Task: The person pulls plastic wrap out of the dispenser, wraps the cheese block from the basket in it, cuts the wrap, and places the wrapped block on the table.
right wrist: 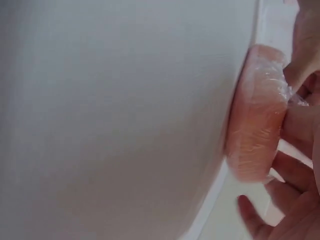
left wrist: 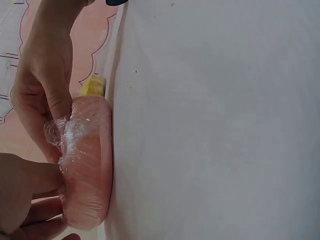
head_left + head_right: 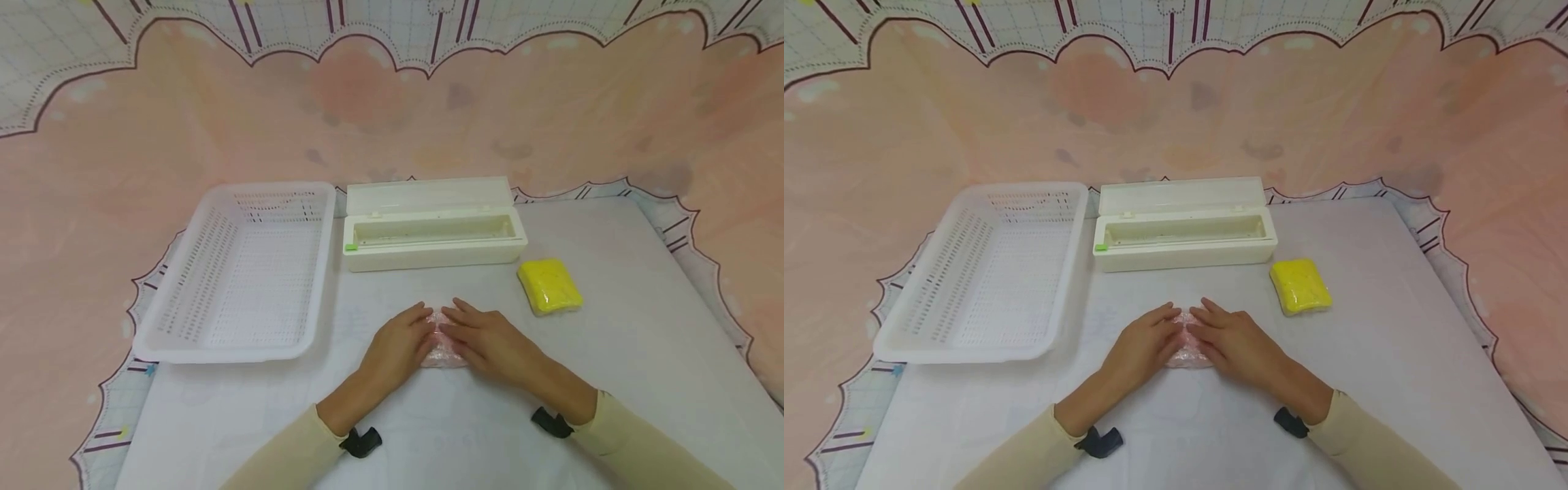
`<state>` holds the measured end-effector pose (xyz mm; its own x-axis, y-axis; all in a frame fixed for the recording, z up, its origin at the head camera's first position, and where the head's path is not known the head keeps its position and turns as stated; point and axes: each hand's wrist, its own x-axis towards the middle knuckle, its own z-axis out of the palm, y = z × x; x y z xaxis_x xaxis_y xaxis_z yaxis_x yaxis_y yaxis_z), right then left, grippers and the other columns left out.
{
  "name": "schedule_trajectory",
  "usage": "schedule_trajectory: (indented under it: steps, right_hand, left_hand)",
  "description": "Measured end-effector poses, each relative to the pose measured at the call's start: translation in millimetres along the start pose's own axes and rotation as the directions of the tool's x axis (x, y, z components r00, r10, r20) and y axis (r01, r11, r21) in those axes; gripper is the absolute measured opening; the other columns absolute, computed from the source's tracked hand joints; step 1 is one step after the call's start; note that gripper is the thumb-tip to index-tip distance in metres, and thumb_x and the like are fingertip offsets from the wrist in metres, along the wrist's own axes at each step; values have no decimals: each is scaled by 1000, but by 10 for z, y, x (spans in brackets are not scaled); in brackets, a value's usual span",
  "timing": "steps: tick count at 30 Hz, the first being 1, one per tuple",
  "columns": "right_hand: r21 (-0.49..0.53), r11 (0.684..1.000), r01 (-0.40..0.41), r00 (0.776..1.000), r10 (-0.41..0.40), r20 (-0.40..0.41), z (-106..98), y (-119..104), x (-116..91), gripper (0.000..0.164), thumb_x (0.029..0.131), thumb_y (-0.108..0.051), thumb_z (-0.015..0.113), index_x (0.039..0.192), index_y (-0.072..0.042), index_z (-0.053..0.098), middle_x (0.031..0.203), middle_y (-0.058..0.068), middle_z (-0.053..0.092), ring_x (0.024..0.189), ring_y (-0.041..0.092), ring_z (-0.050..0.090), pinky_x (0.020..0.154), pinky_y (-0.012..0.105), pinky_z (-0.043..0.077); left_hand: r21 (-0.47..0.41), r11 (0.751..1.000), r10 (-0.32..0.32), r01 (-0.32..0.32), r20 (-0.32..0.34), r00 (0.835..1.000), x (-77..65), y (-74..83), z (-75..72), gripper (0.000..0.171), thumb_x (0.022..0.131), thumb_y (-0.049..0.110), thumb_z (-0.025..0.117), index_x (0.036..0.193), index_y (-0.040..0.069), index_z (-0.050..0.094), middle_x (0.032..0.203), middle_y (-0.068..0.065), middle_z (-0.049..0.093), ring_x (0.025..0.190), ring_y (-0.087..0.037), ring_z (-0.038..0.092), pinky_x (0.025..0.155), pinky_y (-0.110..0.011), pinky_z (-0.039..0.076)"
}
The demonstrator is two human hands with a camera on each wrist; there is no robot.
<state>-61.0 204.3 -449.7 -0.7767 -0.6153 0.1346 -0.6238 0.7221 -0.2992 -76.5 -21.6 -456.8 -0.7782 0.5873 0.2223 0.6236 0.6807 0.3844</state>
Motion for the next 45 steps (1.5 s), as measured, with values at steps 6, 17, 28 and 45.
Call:
schedule_trajectory:
  steps: [6,17,28,45]
  right_hand:
    - [-131,975,182,983,-183,3,-42,72,-12,48,85,-21,83,130,-34,71,140,9,65,133,30,59,85,40,58]
    - [-202,928,311,950,-298,95,-48,137,-87,47,85,-48,79,126,-27,73,144,13,61,136,33,56,89,44,55]
    - [-84,978,190,980,-184,74,-21,87,-102,33,94,-20,73,126,-26,67,131,0,70,123,21,64,92,40,58]
    - [796,129,-592,780,342,524,-270,56,-47,49,105,-38,55,140,-12,34,115,12,66,93,27,67,81,42,61]
  left_hand:
    - [-35,998,61,-59,67,996,52,-100,-28,13,92,16,77,102,11,71,125,-9,72,122,-25,67,98,-39,56]
    - [0,966,252,-260,246,936,-13,-275,-133,14,101,18,63,113,13,68,148,-10,58,125,-29,65,99,-37,56]
    - [-210,972,169,-101,338,926,-95,-299,-121,47,96,33,72,134,10,57,132,-3,66,123,-18,62,106,-35,50]
    - [-802,18,-95,598,594,799,77,-119,-3,50,106,22,57,151,10,40,125,-17,69,105,-20,70,92,-38,59]
